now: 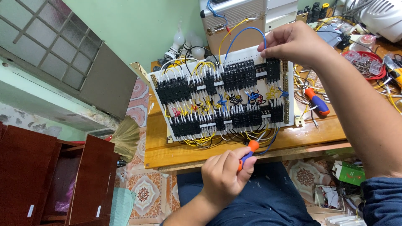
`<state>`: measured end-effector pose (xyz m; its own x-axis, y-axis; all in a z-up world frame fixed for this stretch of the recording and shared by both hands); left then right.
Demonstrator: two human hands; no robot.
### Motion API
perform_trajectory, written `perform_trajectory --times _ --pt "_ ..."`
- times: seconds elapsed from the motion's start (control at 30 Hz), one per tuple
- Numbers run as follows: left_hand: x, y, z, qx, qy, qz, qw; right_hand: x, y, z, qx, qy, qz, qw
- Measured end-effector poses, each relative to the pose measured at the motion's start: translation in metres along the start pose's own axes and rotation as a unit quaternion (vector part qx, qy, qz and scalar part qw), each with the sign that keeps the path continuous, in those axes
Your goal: Connecting electrical wires to a terminal block on a control panel using a screwdriver.
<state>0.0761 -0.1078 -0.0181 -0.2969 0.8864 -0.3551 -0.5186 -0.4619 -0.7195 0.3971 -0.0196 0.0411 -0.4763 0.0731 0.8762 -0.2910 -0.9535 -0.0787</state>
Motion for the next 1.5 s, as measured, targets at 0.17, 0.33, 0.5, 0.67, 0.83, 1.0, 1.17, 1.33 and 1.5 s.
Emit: perform_trajectory --times 0.17,0.33,0.5,0.67,0.83,1.0,1.17,1.33,1.5 --pt "0.014 0.026 -0.009 0.014 0.018 0.028 0.999 0.000 -0.002 -0.002 0.004 0.052 0.016 0.999" --pt "0.024 0.042 -0.015 0.021 0.031 0.051 0.998 -0.003 -0.003 -0.006 -0.011 0.124 0.042 0.991" --pt "0.031 0.048 -0.015 0.021 0.021 0.083 0.996 -0.003 -0.004 -0.005 -0.009 0.071 0.027 0.997" --pt "0.037 0.052 -0.017 0.020 0.012 0.101 0.995 0.005 -0.002 -0.004 -0.015 0.078 -0.001 0.997" --pt "0.039 0.056 -0.020 0.030 0.024 0.120 0.992 0.000 -0.002 -0.005 -0.011 0.073 0.019 0.997" --pt "0.039 0.056 -0.019 0.027 0.033 0.119 0.992 0.002 -0.001 -0.005 -0.001 0.071 0.021 0.997" --pt "0.038 0.051 -0.016 0.022 0.035 0.110 0.993 0.005 0.000 -0.004 0.002 0.093 0.022 0.995" --pt "0.035 0.045 -0.016 0.021 0.041 0.102 0.994 0.007 0.004 -0.005 -0.003 0.109 0.021 0.994" --pt "0.032 0.042 -0.019 0.013 0.055 0.080 0.995 -0.005 0.007 -0.009 -0.032 0.089 0.052 0.994"
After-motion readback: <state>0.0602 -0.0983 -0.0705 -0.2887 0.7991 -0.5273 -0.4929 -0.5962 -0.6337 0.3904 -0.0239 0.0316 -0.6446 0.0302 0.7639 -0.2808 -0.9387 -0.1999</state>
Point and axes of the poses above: each hand's wrist, its own y-axis away from the middle knuckle, its own z-axis out of the back of the hand, x = y × z, the point moved 1 cm from there along -y, towards the middle knuckle, and after that the axes turned 5 degrees about z, right-handed, at the moved point
